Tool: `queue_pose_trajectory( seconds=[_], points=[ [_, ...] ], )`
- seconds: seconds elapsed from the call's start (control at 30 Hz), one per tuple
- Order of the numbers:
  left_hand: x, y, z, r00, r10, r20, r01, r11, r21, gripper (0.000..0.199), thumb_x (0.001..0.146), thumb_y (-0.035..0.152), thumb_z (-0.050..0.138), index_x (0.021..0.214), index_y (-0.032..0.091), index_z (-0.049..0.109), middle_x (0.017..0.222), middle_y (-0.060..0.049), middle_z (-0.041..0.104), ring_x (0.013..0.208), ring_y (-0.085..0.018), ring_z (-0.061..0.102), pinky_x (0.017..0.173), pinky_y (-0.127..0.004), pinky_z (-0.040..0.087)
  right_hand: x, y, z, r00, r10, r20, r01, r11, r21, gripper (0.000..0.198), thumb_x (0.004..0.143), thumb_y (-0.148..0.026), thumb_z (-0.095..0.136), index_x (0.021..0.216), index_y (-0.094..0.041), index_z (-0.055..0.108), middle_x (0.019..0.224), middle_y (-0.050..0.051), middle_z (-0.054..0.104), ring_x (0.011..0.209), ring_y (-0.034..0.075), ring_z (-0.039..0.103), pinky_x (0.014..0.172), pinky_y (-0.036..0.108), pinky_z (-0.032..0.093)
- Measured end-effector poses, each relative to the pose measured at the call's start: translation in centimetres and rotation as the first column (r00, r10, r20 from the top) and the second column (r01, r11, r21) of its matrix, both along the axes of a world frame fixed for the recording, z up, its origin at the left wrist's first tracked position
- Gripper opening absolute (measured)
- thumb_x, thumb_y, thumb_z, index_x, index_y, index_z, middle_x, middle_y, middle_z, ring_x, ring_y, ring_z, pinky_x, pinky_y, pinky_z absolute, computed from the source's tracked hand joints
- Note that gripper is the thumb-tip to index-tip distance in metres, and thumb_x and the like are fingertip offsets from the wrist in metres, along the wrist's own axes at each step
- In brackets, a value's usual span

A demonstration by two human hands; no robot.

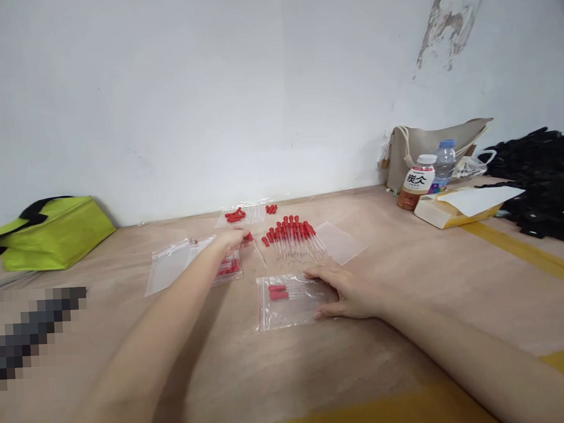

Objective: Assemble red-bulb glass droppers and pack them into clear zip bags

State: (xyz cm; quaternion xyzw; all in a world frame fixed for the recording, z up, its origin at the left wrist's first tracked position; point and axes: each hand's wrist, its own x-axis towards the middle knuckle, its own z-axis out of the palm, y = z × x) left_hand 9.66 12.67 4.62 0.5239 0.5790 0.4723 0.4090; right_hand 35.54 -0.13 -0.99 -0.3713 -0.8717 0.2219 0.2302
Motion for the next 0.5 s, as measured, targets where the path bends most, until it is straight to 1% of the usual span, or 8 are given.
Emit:
queue_pose_trajectory(
  seconds=[0.07,0.1,0.17,0.23,0.3,0.4,0.5],
  points=[
    [-1.7,-2.2,0.6,0.997,0.057,0.052,-0.057,0.998,-0.003,0.01,0.082,0.021,0.054,0.087,0.012,0.054,0.071,-0.001,0.058,0.056,-0.009,0.058,0.057,-0.024,0.05,0.0,0.0,0.0,1.0,0.005,-0.003,-0.005,1.0,0.006,0.074,0.065,-0.056,0.063,0.126,-0.02,0.041,0.127,0.012,0.045,0.116,0.028,0.04,0.096,0.045,0.033],
    [-2.5,-3.6,0.7,0.993,0.085,0.078,-0.087,0.996,0.015,0.007,0.082,0.02,0.054,0.085,0.014,0.052,0.066,0.001,0.057,0.051,-0.007,0.056,0.055,-0.022,0.05,0.0,0.0,0.0,1.0,0.005,-0.003,-0.005,1.0,0.01,0.074,0.065,-0.056,0.063,0.126,-0.02,0.041,0.126,0.012,0.045,0.116,0.028,0.04,0.096,0.045,0.034],
    [-3.9,-6.5,0.5,0.982,0.131,0.133,-0.14,0.988,0.061,0.007,0.082,0.019,0.053,0.087,0.017,0.049,0.065,0.004,0.056,0.049,-0.006,0.056,0.054,-0.022,0.051,0.0,0.0,0.0,1.0,0.002,0.0,-0.002,1.0,0.013,0.074,0.065,-0.056,0.062,0.126,-0.02,0.041,0.126,0.011,0.046,0.115,0.027,0.041,0.096,0.045,0.034],
    [-4.9,-9.3,-0.3,0.963,0.146,0.227,-0.173,0.979,0.108,0.008,0.08,0.018,0.054,0.087,0.017,0.049,0.066,0.002,0.058,0.053,-0.009,0.06,0.054,-0.023,0.053,0.0,0.0,-0.1,1.0,-0.006,0.004,0.006,1.0,0.015,0.074,0.066,-0.057,0.062,0.126,-0.02,0.041,0.126,0.011,0.045,0.116,0.027,0.04,0.096,0.044,0.034],
    [-5.6,-11.3,-1.2,0.952,0.168,0.257,-0.207,0.969,0.133,0.01,0.077,0.019,0.057,0.086,0.017,0.051,0.065,0.002,0.059,0.053,-0.009,0.06,0.055,-0.023,0.054,0.0,0.0,-0.1,1.0,-0.01,0.004,0.01,1.0,0.018,0.075,0.066,-0.057,0.062,0.127,-0.019,0.04,0.127,0.012,0.044,0.117,0.027,0.039,0.097,0.044,0.034],
    [-5.7,-12.6,-2.3,0.943,0.185,0.278,-0.234,0.96,0.156,0.014,0.074,0.022,0.059,0.085,0.018,0.051,0.066,0.003,0.057,0.053,-0.01,0.06,0.055,-0.024,0.055,0.0,0.0,-0.2,1.0,-0.011,0.001,0.011,1.0,0.022,0.075,0.065,-0.056,0.062,0.127,-0.019,0.04,0.127,0.012,0.044,0.117,0.027,0.039,0.097,0.044,0.034],
    [-5.4,-12.7,-3.1,0.947,0.158,0.28,-0.21,0.963,0.167,0.023,0.071,0.029,0.063,0.087,0.019,0.049,0.068,0.003,0.057,0.057,-0.011,0.061,0.059,-0.026,0.055,0.0,0.0,-0.1,1.0,-0.007,0.007,0.007,1.0,0.02,0.075,0.066,-0.056,0.062,0.127,-0.019,0.04,0.127,0.012,0.044,0.117,0.027,0.039,0.097,0.043,0.034]
  ],
)
